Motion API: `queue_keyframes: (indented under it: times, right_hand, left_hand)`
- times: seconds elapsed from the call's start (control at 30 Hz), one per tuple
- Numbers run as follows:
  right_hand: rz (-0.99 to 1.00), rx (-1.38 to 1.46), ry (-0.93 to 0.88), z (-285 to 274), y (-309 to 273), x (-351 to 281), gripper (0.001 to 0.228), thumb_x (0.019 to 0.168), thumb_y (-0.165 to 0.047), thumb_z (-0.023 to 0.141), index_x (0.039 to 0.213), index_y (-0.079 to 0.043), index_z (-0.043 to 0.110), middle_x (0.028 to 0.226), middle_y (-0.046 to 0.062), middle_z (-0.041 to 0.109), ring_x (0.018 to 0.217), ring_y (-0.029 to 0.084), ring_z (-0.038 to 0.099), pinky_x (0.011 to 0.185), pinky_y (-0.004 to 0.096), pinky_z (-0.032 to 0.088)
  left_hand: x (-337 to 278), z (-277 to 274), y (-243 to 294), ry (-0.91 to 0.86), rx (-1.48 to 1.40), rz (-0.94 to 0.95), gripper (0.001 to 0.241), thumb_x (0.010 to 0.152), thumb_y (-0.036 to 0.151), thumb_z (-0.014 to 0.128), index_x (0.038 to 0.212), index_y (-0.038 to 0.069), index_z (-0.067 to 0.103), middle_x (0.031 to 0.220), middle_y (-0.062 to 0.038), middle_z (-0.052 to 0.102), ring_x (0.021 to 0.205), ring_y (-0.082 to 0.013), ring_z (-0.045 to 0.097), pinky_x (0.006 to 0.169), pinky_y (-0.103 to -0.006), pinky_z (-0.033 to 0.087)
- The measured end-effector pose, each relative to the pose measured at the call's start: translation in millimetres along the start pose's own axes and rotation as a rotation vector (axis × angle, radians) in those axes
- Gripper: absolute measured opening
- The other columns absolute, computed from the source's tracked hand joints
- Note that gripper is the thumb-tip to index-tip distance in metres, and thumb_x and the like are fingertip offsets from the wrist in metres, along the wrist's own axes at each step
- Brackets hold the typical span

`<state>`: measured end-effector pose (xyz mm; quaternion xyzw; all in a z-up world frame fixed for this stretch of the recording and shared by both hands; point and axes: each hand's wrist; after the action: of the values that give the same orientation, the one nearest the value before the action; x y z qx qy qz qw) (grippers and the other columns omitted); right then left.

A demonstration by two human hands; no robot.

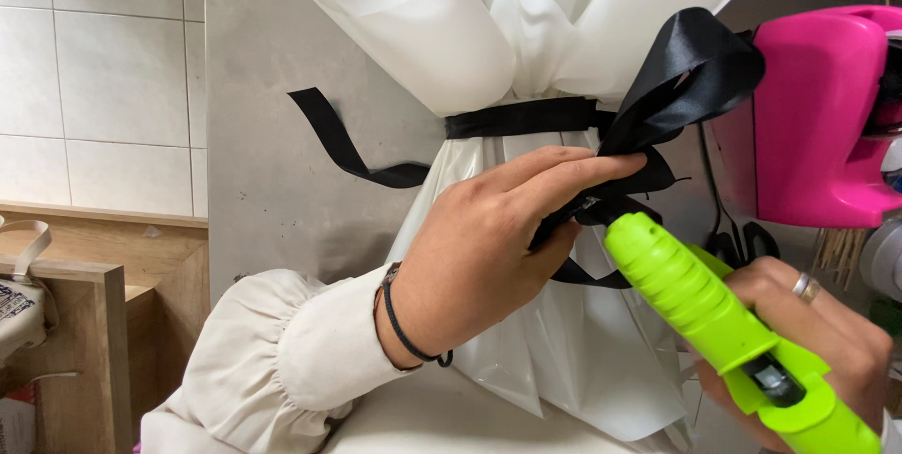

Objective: The person wraps a black ribbon around a bouquet of blue and white flowers, cuts the ribbon with shears, and applies glue using a glue gun to secure the ribbon and a pre-made bow.

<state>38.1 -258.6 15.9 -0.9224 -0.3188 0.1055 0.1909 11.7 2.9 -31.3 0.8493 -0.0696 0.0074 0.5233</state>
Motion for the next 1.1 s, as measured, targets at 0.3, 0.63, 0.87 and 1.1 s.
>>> queue_keyframes:
  times: [0.3,0.63,0.87,1.1]
  right_hand:
    - [-0.159,0.035,0.011,-3.5,3.2,11.4,0.011,0.084,-0.002,0.061,0.074,-0.006,0.057,0.073,0.005,0.055,0.058,0.021,0.050,0.054,0.032,0.038]
    - [0.045,0.128,-0.034,0.7,-0.6,-3.0,0.010,0.076,-0.011,0.067,0.082,-0.008,0.060,0.077,0.005,0.057,0.061,0.021,0.052,0.060,0.028,0.039]
    - [-0.298,0.052,0.017,-7.4,6.0,18.2,0.022,0.089,0.002,0.059,0.069,-0.002,0.052,0.069,0.008,0.055,0.056,0.023,0.051,0.052,0.034,0.038]
    - [0.067,0.292,0.095,41.8,136.2,-35.0,0.014,0.096,-0.010,0.053,0.106,-0.003,0.062,0.105,0.010,0.065,0.100,0.025,0.061,0.103,0.039,0.043]
  left_hand:
    - [-0.3,0.5,0.8,-0.007,0.014,0.005,0.063,0.091,-0.005,0.067,0.142,0.028,0.052,0.133,0.001,0.070,0.115,-0.0183,0.073,0.078,-0.0317,0.061]
    - [0.0,1.9,-0.8,0.001,-0.019,-0.019,0.065,0.088,-0.004,0.065,0.142,0.029,0.051,0.135,0.001,0.068,0.118,-0.0190,0.072,0.084,-0.0324,0.061]
    - [-0.6,0.9,1.4,-0.006,-0.046,-0.009,0.063,0.091,-0.003,0.067,0.143,0.028,0.051,0.135,-0.001,0.069,0.120,-0.0197,0.072,0.091,-0.0320,0.062]
    - [-2.6,-4.3,1.4,0.067,-0.101,-0.060,0.061,0.091,-0.003,0.070,0.142,0.026,0.053,0.139,-0.004,0.068,0.099,-0.0145,0.062,0.085,-0.0264,0.058]
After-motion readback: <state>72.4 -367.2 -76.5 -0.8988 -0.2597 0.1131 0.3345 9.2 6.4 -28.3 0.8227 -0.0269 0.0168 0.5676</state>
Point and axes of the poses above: each hand's wrist, its own x-axis towards the middle knuckle, its own z-axis out of the palm, y = z × x
